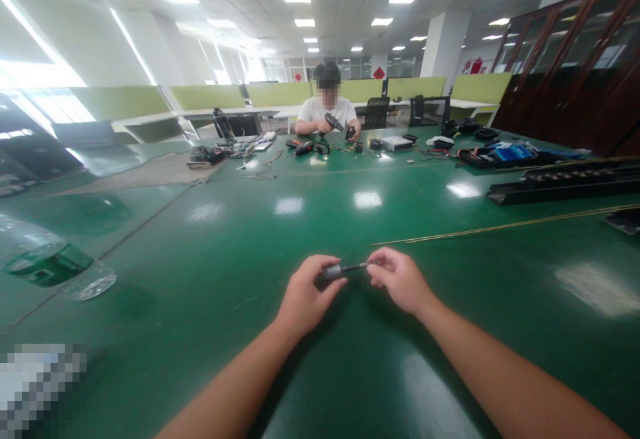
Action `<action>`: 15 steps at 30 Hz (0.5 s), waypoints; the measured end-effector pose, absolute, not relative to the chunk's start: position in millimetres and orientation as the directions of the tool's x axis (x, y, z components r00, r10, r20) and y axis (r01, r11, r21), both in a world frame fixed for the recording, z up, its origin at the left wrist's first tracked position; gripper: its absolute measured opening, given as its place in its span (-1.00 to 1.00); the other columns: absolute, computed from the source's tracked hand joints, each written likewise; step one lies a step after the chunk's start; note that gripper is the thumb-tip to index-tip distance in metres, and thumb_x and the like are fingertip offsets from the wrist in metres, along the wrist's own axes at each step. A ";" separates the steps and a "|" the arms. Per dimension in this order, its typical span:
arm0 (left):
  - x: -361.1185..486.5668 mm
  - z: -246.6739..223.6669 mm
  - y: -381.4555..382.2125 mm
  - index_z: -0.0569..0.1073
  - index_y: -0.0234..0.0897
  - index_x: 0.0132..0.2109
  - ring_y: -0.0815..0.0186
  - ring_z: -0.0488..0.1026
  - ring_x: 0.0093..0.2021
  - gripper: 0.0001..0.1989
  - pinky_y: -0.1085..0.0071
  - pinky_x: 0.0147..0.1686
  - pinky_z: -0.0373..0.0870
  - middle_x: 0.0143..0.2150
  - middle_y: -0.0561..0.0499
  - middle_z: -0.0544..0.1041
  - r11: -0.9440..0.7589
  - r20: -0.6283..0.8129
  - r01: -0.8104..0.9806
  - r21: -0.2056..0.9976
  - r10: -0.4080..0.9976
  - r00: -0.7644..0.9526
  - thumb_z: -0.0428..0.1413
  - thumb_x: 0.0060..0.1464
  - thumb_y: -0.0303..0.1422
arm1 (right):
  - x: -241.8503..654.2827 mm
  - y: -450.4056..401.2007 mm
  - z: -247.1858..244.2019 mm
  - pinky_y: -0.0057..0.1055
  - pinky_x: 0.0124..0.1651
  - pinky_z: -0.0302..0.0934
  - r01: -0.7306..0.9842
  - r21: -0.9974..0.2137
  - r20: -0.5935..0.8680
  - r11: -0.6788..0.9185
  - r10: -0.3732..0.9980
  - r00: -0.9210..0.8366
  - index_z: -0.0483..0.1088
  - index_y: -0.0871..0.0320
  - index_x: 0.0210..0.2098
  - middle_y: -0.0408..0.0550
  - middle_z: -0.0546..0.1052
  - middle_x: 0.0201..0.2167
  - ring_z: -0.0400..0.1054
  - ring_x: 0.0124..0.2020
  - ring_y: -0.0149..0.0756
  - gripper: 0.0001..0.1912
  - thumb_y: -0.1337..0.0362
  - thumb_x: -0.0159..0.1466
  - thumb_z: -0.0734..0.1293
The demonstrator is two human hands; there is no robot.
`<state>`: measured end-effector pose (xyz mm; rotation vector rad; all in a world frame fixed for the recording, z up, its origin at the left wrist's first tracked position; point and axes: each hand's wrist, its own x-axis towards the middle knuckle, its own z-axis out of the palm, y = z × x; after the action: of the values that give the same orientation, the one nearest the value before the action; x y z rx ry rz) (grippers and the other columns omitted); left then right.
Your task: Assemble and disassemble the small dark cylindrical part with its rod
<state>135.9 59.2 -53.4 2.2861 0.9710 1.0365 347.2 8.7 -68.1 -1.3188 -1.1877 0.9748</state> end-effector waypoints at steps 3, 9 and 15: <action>134.0 -50.0 61.0 0.51 -0.20 -0.09 0.23 0.45 -0.19 -0.72 0.27 -0.12 0.39 -0.17 -0.02 0.54 -0.592 0.440 0.452 0.667 0.803 0.402 0.26 0.05 -0.25 | 348.0 10.4 -69.6 -0.46 -0.51 0.20 0.033 -0.999 0.034 0.029 0.979 0.201 0.36 0.18 -0.40 -0.14 0.46 -0.57 0.33 -0.60 -0.39 -0.70 0.05 0.24 0.29; 136.2 -44.6 67.4 0.46 -0.33 0.03 0.31 0.48 -0.27 -0.52 0.38 -0.25 0.44 -0.14 -0.09 0.56 -0.131 0.117 0.070 0.989 0.977 0.180 0.23 0.06 -0.12 | 342.0 12.2 -73.6 -0.49 -0.65 0.11 -0.044 -0.998 -0.050 -0.044 0.987 0.153 0.29 0.15 -0.49 -0.22 0.32 -0.70 0.20 -0.72 -0.42 -0.51 -0.14 0.28 0.20; 105.6 -12.2 66.6 0.51 -0.35 -0.10 0.26 0.51 -0.09 -0.48 0.43 -0.07 0.48 -0.07 -0.11 0.55 0.038 -0.012 -0.188 0.981 0.991 0.137 0.43 -0.22 -0.25 | 337.9 10.8 -70.8 -0.50 -0.62 0.13 -0.032 -0.999 -0.041 -0.037 0.993 0.113 0.28 0.15 -0.48 -0.21 0.35 -0.69 0.22 -0.70 -0.43 -0.52 -0.13 0.29 0.19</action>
<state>105.6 66.6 -12.2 1.1113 0.9833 1.1762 337.9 10.8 -70.8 -1.2674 -1.0839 1.1671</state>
